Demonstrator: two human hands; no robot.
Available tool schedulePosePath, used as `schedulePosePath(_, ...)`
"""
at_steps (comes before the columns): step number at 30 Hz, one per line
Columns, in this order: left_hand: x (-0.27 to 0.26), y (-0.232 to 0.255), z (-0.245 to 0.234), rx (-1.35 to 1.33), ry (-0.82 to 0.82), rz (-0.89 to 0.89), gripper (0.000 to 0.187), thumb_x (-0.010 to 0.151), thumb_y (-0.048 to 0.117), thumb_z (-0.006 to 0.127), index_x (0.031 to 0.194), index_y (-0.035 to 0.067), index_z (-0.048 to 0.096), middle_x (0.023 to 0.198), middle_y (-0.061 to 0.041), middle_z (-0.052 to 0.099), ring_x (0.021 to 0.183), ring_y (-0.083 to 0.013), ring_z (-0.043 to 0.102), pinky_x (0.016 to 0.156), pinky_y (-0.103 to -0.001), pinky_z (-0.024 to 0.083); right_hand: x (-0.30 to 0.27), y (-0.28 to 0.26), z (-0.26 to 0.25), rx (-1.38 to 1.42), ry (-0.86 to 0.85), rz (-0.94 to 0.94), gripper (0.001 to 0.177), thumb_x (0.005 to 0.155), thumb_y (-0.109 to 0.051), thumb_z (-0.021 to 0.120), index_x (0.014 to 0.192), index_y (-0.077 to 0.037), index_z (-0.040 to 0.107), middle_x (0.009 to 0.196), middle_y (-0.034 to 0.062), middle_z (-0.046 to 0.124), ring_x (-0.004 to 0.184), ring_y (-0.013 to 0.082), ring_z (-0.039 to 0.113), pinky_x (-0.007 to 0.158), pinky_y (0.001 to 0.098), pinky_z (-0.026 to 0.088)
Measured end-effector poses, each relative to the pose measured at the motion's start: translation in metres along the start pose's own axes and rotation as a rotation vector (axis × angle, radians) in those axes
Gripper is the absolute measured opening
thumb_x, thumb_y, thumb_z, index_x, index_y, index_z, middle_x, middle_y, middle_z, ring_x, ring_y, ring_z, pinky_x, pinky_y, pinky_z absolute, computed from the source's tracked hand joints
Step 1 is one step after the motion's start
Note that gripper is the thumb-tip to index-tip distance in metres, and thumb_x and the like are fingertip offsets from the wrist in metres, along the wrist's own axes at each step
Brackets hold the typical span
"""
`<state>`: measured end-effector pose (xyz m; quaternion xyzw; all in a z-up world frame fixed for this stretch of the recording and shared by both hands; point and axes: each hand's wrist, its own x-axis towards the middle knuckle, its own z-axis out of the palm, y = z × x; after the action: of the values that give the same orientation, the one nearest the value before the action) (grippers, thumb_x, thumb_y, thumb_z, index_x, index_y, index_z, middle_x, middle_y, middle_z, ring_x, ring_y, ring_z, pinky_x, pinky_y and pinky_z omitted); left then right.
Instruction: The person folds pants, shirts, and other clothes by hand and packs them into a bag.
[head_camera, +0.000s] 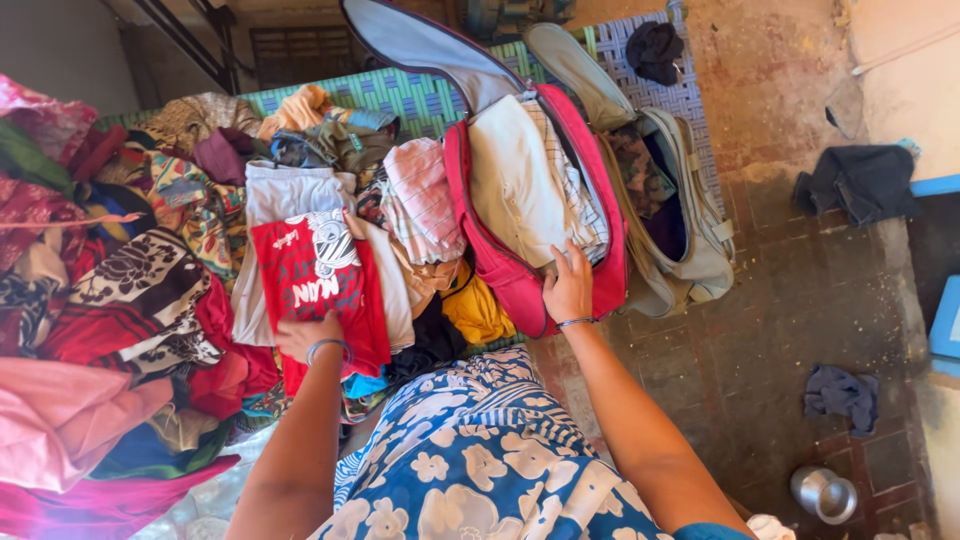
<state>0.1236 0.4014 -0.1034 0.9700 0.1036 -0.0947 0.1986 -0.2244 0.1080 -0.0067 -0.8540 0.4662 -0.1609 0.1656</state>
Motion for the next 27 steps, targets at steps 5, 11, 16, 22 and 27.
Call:
schedulePosePath(5, 0.035, 0.024, -0.026, 0.117, -0.078, 0.543, 0.094, 0.078, 0.038, 0.086, 0.154, 0.01, 0.039, 0.155, -0.023, 0.039, 0.141, -0.0456, 0.036, 0.117, -0.056, 0.034, 0.006, -0.05, -0.023, 0.005, 0.134, -0.06, 0.042, 0.086, -0.005, 0.068, 0.128, -0.01, 0.066, 0.142, 0.014, 0.054, 0.13, 0.0388, 0.051, 0.11, 0.0502, 0.04)
schedulePosePath(11, 0.071, 0.084, -0.025, 0.362, -0.317, 0.794, 0.1, 0.078, 0.026, 0.079, 0.163, 0.018, 0.027, 0.17, -0.006, 0.025, 0.156, -0.0335, 0.017, 0.118, -0.056, 0.029, 0.0, -0.098, -0.035, 0.005, 0.195, -0.144, 0.036, 0.089, -0.006, 0.066, 0.125, -0.011, 0.067, 0.139, 0.0122, 0.056, 0.127, 0.0367, 0.053, 0.107, 0.0498, 0.041)
schedulePosePath(16, 0.091, 0.131, -0.005, 0.451, -0.461, 0.869, 0.095, 0.08, 0.018, 0.068, 0.163, 0.021, 0.022, 0.171, -0.005, 0.02, 0.158, -0.034, 0.01, 0.118, -0.053, 0.028, -0.021, -0.127, -0.042, 0.042, 0.134, -0.187, 0.03, 0.089, -0.006, 0.065, 0.118, -0.012, 0.071, 0.134, 0.0111, 0.06, 0.121, 0.0344, 0.056, 0.102, 0.0478, 0.043)
schedulePosePath(22, 0.111, 0.152, 0.029, 0.546, -0.51, 0.996, 0.084, 0.087, 0.014, 0.055, 0.164, 0.02, 0.022, 0.166, -0.006, 0.031, 0.156, -0.0393, 0.016, 0.12, -0.052, 0.026, -0.04, -0.135, -0.045, 0.044, 0.12, -0.206, 0.025, 0.087, -0.005, 0.066, 0.11, -0.012, 0.073, 0.13, 0.0095, 0.064, 0.12, 0.0329, 0.058, 0.099, 0.0465, 0.045)
schedulePosePath(27, 0.116, 0.145, 0.041, 0.594, -0.464, 1.038, 0.072, 0.091, 0.017, 0.054, 0.16, 0.02, 0.032, 0.155, -0.016, 0.045, 0.15, -0.0385, 0.032, 0.12, -0.051, 0.027, -0.05, -0.13, -0.042, 0.041, 0.099, -0.178, 0.025, 0.084, -0.004, 0.067, 0.107, -0.012, 0.074, 0.126, 0.0071, 0.066, 0.119, 0.0314, 0.059, 0.097, 0.0454, 0.045)
